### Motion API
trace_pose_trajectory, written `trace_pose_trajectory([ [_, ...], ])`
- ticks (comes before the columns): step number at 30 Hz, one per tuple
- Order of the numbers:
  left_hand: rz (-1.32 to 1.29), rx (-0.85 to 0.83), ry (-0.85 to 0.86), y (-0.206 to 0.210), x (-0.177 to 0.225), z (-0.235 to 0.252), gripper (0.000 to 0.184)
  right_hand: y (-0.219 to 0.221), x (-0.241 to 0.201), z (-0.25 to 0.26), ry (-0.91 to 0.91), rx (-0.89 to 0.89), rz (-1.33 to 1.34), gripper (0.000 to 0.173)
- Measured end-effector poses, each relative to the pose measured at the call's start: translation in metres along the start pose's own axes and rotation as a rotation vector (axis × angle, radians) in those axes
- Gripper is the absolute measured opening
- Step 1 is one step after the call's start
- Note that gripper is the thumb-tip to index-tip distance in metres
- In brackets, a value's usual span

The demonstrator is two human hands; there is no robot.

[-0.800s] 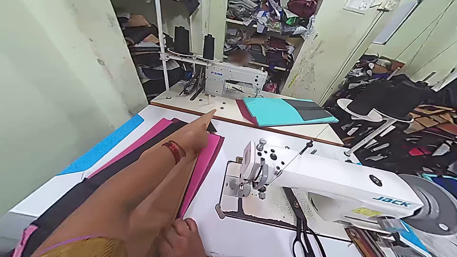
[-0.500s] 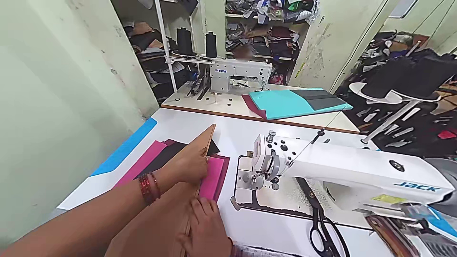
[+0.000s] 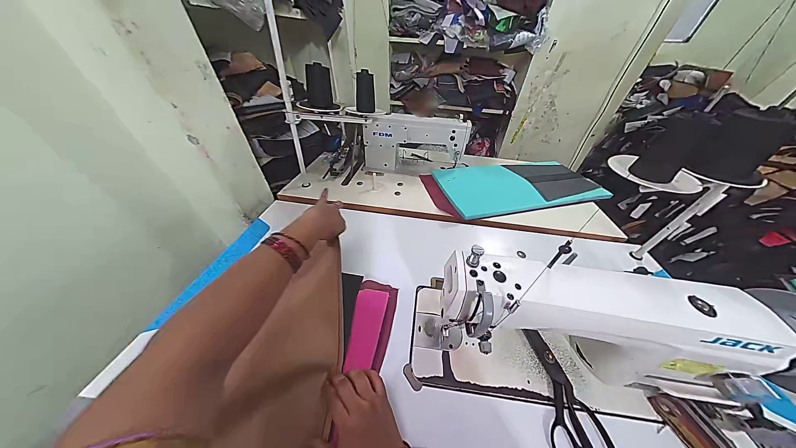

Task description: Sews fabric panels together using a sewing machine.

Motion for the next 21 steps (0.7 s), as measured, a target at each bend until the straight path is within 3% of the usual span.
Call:
trace_pose_trajectory([
  [3,0.008,-0.069,0.057,0.008,0.040,0.032,0.023,-0.002,0.001,0.000,0.010,0.009,0.022,0.048],
  [7,0.225,-0.199,0.114,0.025,0.066,0.053,0.023,-0.001,0.002,0.000,0.020,0.008,0.032,0.046],
  [9,0.212,-0.197,0.140,0.033,0.067,0.055,0.027,-0.001,0.002,0.000,0.026,0.009,0.042,0.045],
  [11,0.119,-0.094,0.192,0.038,0.061,0.051,0.026,-0.001,0.001,-0.001,0.031,0.000,0.045,0.045],
  [13,-0.032,0.084,0.245,0.044,0.055,0.037,0.027,-0.001,0.001,-0.001,0.030,0.005,0.035,0.045],
  [16,-0.273,0.245,0.124,0.044,0.058,-0.004,0.038,-0.001,0.002,0.000,0.029,-0.005,0.040,0.050],
  [19,-0.485,0.085,-0.061,0.041,0.072,-0.063,0.045,0.000,0.002,-0.001,0.038,-0.003,0.043,0.052],
  [21,-0.610,0.092,-0.086,0.069,0.075,-0.084,0.054,0.000,0.001,-0.001,0.035,0.013,0.034,0.053],
])
Point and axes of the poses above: each hand's wrist, its own z-axis towards the middle knuckle, its own y-axis out of the palm, x = y × z, the point moved 1 cm from there along z, towards the middle knuckle, and after that the axes turned 14 degrees about -z, right-handed, at the moved point
